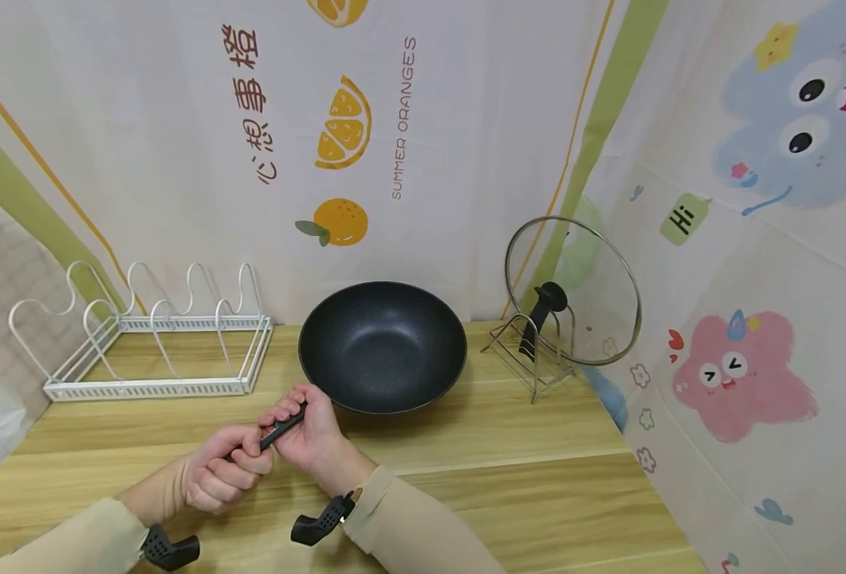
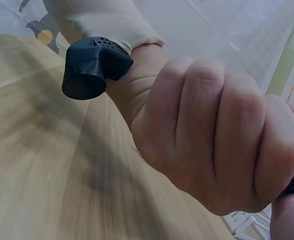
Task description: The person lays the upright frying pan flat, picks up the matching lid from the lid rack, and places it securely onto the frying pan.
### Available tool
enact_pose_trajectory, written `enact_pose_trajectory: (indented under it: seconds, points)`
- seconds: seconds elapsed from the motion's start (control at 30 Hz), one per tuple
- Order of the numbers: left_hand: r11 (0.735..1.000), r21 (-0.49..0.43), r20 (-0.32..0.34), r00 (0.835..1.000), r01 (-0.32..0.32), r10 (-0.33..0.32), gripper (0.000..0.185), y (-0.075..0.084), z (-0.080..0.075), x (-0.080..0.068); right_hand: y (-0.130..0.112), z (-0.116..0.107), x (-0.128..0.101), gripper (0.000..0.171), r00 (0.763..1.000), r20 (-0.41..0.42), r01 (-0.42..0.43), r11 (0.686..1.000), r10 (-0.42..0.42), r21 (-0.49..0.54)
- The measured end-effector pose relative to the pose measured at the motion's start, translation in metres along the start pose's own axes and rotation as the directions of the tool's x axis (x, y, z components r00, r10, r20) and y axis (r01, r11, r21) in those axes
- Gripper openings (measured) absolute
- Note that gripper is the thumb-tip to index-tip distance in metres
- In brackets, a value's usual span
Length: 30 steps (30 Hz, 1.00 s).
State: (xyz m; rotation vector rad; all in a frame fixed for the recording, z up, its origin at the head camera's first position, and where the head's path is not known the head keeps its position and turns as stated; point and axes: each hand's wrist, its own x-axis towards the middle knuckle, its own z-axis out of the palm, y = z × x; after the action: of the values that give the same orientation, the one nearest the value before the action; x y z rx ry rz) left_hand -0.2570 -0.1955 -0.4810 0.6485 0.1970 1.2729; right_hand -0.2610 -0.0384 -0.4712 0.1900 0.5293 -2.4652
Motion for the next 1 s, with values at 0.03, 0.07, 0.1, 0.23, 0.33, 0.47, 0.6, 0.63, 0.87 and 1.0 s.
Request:
enact_pose_trajectory:
  seconds: [0.03,0.07,0.1,0.23,0.33,0.47,0.6,0.63,0.87,1.0]
  points:
    - [1.000,-0.004,-0.001,1.000,0.000,0.000,0.036,0.0000,-0.0003,-0.0003,0.0000,-0.0003,0.0003,0.052,1.000,-0.001,0.002,1.000,-0.002,0.000]
    - [1.000,-0.009,0.000,1.000,0.000,0.000,0.035,0.0001,-0.0006,-0.0006,0.0000,-0.0007,0.0005,0.051,1.000,0.000,0.005,1.000,-0.005,-0.002]
    - [1.000,-0.012,0.001,1.000,0.000,0.000,0.035,0.0001,-0.0010,-0.0010,0.0001,-0.0011,0.0008,0.051,1.000,-0.001,0.005,1.000,-0.005,0.000]
    - [1.000,-0.013,0.002,1.000,0.000,0.000,0.035,-0.0005,-0.0024,-0.0022,0.0009,-0.0030,0.0020,0.052,1.000,0.006,0.001,1.000,-0.001,-0.001]
    - [1.000,-0.014,-0.001,1.000,-0.003,0.003,0.035,-0.0014,-0.0034,-0.0033,0.0016,-0.0042,0.0027,0.053,1.000,0.002,-0.004,1.000,0.004,0.002]
    - [1.000,-0.012,-0.012,1.000,-0.005,0.005,0.035,-0.0024,-0.0042,-0.0045,0.0023,-0.0050,0.0035,0.053,1.000,-0.008,-0.007,1.000,0.007,0.014]
    - [1.000,-0.007,-0.018,1.000,-0.003,0.003,0.035,-0.0030,-0.0050,-0.0053,0.0033,-0.0058,0.0047,0.052,1.000,-0.013,-0.005,1.000,0.005,0.019]
    - [1.000,-0.006,-0.018,1.000,-0.003,0.003,0.035,-0.0031,-0.0051,-0.0055,0.0035,-0.0062,0.0051,0.051,1.000,-0.014,-0.005,1.000,0.005,0.020]
    - [1.000,0.008,-0.038,0.999,-0.010,0.010,0.035,-0.0046,-0.0055,-0.0072,0.0044,-0.0055,0.0056,0.049,1.000,-0.029,0.003,1.000,-0.002,0.019]
    - [1.000,0.016,-0.041,0.999,-0.016,0.017,0.035,-0.0054,-0.0067,-0.0083,0.0053,-0.0058,0.0067,0.051,0.999,-0.042,0.007,1.000,-0.006,0.014]
